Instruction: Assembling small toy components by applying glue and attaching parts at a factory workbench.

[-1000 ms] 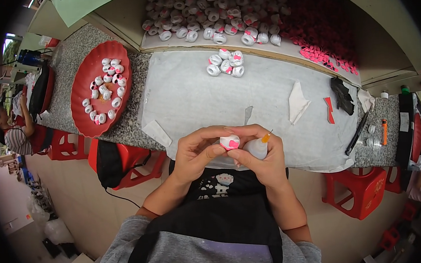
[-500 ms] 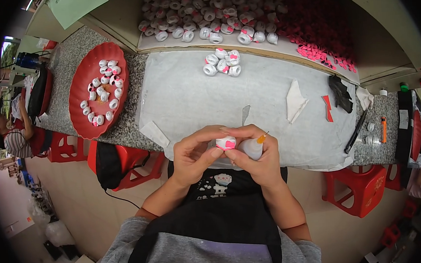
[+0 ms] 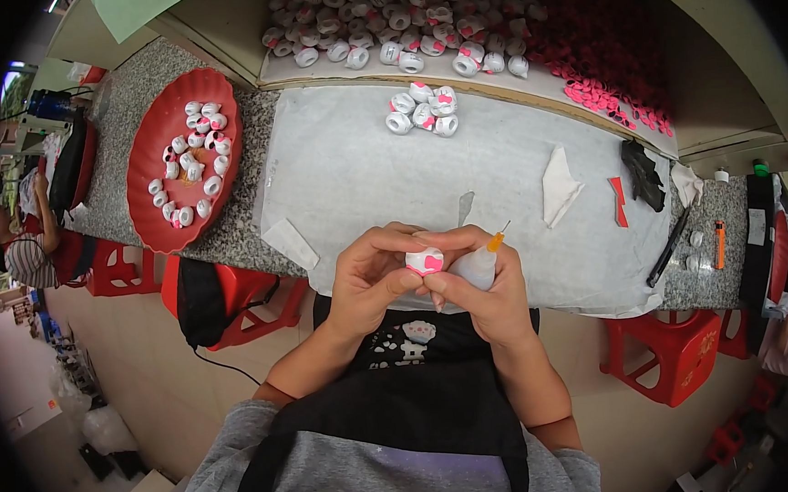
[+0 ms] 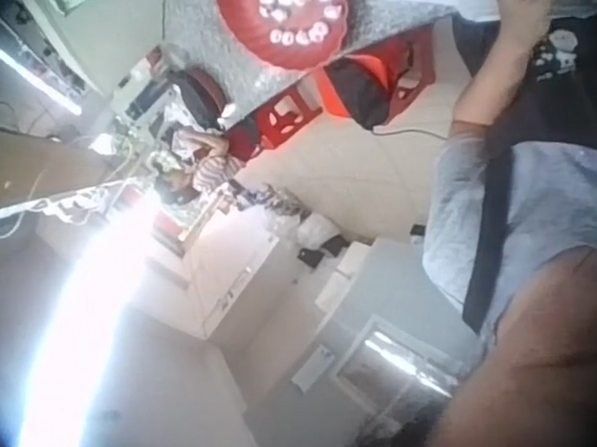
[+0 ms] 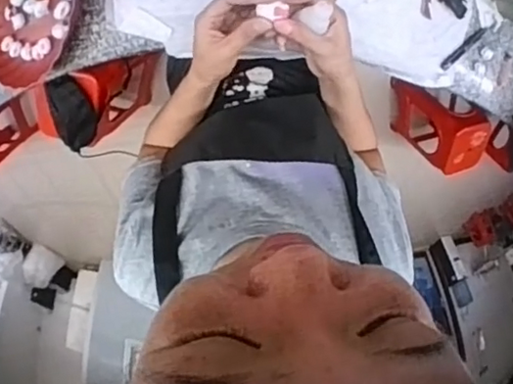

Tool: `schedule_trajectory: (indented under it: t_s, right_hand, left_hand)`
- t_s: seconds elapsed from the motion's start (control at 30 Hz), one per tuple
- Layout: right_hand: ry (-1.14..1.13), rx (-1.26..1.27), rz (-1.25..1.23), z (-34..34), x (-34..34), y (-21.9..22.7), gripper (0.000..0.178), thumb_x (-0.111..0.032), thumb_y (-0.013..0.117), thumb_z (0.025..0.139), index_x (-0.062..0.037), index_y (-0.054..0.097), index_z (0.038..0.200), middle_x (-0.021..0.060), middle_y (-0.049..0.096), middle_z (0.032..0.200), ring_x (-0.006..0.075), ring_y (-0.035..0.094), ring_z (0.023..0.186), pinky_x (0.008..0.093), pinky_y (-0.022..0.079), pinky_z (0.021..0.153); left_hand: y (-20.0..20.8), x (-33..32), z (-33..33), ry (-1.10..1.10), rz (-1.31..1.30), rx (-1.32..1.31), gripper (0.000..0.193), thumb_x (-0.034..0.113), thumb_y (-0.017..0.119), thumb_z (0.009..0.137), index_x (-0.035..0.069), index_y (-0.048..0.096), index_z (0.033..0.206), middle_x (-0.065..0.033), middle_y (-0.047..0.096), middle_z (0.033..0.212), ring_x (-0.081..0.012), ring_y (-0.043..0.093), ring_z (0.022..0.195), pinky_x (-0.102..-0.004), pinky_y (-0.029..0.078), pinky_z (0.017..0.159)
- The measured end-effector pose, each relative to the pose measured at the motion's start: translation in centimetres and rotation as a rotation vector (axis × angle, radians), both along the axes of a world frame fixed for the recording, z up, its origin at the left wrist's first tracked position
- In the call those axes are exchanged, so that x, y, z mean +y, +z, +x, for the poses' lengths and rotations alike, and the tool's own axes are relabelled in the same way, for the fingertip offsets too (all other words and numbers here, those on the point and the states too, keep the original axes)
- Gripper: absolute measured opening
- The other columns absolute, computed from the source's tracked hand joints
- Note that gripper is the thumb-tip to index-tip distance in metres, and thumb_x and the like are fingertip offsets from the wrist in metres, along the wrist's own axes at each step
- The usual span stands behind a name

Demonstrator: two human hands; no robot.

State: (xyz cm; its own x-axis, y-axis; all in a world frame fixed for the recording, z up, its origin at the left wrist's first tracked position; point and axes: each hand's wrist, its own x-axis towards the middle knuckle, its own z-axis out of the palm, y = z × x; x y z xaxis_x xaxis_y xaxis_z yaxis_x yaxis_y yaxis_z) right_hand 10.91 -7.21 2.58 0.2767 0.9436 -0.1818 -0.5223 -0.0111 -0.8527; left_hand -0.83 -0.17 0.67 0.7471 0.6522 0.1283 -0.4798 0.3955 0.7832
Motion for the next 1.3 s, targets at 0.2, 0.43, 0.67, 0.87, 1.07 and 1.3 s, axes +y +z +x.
schedule_trajectory:
  t_s: [0.2, 0.43, 0.67, 0.87, 1.07, 1.3]
  right_hand:
    - [-0.015, 0.02, 0.037, 0.0, 0.1, -0.6, 0.026, 0.002, 0.056, 0.068, 0.0032, 0.051, 0.094, 0.0088, 0.055, 0.073, 0.0114, 0.053, 0.059, 0.0195, 0.04, 0.047]
    - [-0.013, 0.037, 0.02, 0.2, 0.6, -1.1, 0.024, 0.002, 0.057, 0.066, 0.0028, 0.052, 0.09, 0.0095, 0.055, 0.071, 0.0122, 0.053, 0.058, 0.0205, 0.041, 0.047]
    - [-0.112, 0.162, 0.003, -0.9, 0.7, -1.2, 0.025, 0.002, 0.057, 0.065, 0.0014, 0.052, 0.089, 0.007, 0.052, 0.066, 0.0114, 0.048, 0.051, 0.0212, 0.039, 0.044]
    - [-0.029, 0.192, 0.385, -1.4, -1.1, 5.2, 0.036, -0.004, 0.054, 0.071, -0.0021, 0.034, 0.102, 0.0084, 0.044, 0.068, 0.0135, 0.042, 0.049, 0.0249, 0.039, 0.042]
    - [0.726, 0.514, 1.019, -0.1, -1.1, 10.8, 0.025, -0.026, 0.048, 0.08, -0.0098, 0.046, 0.098, 0.0164, 0.05, 0.102, 0.0282, 0.051, 0.089, 0.0337, 0.044, 0.076]
    - [0.688, 0.496, 1.077, -0.1, -2.0, 9.9, 0.016, -0.01, 0.048, 0.079, -0.0047, 0.047, 0.094, 0.0158, 0.052, 0.098, 0.0258, 0.053, 0.087, 0.0334, 0.044, 0.075]
  left_hand:
    - [-0.1, 0.1, 0.4, 0.01, -0.054, 0.021, 0.018, 0.006, 0.053, 0.076, 0.0, 0.048, 0.092, -0.0133, 0.049, 0.096, -0.016, 0.051, 0.079, -0.0261, 0.044, 0.064]
    - [-0.6, 0.3, 0.4, -0.048, -0.176, -0.027, 0.017, 0.004, 0.051, 0.076, 0.0, 0.048, 0.092, -0.0109, 0.049, 0.096, -0.015, 0.051, 0.078, -0.0263, 0.044, 0.066]
    - [-0.5, -0.1, 0.1, 0.085, 0.025, 0.06, 0.02, 0.005, 0.048, 0.079, 0.0, 0.047, 0.098, -0.0098, 0.048, 0.098, -0.0135, 0.047, 0.087, -0.0265, 0.038, 0.076]
    - [0.8, 4.0, -3.6, 0.584, 0.4, 0.325, 0.02, 0.003, 0.044, 0.079, -0.001, 0.046, 0.099, -0.0076, 0.049, 0.096, -0.0132, 0.046, 0.09, -0.0238, 0.034, 0.08]
    - [3.2, 12.9, -13.4, 1.072, 1.075, 1.152, 0.027, 0.007, 0.056, 0.069, 0.007, 0.054, 0.096, -0.0111, 0.049, 0.091, -0.0233, 0.044, 0.089, -0.0303, 0.034, 0.079]
    - [3.4, 12.6, -6.7, 0.863, 1.46, 1.051, 0.037, 0.01, 0.062, 0.063, 0.007, 0.052, 0.098, -0.0133, 0.047, 0.097, -0.0303, 0.043, 0.093, -0.0373, 0.034, 0.079]
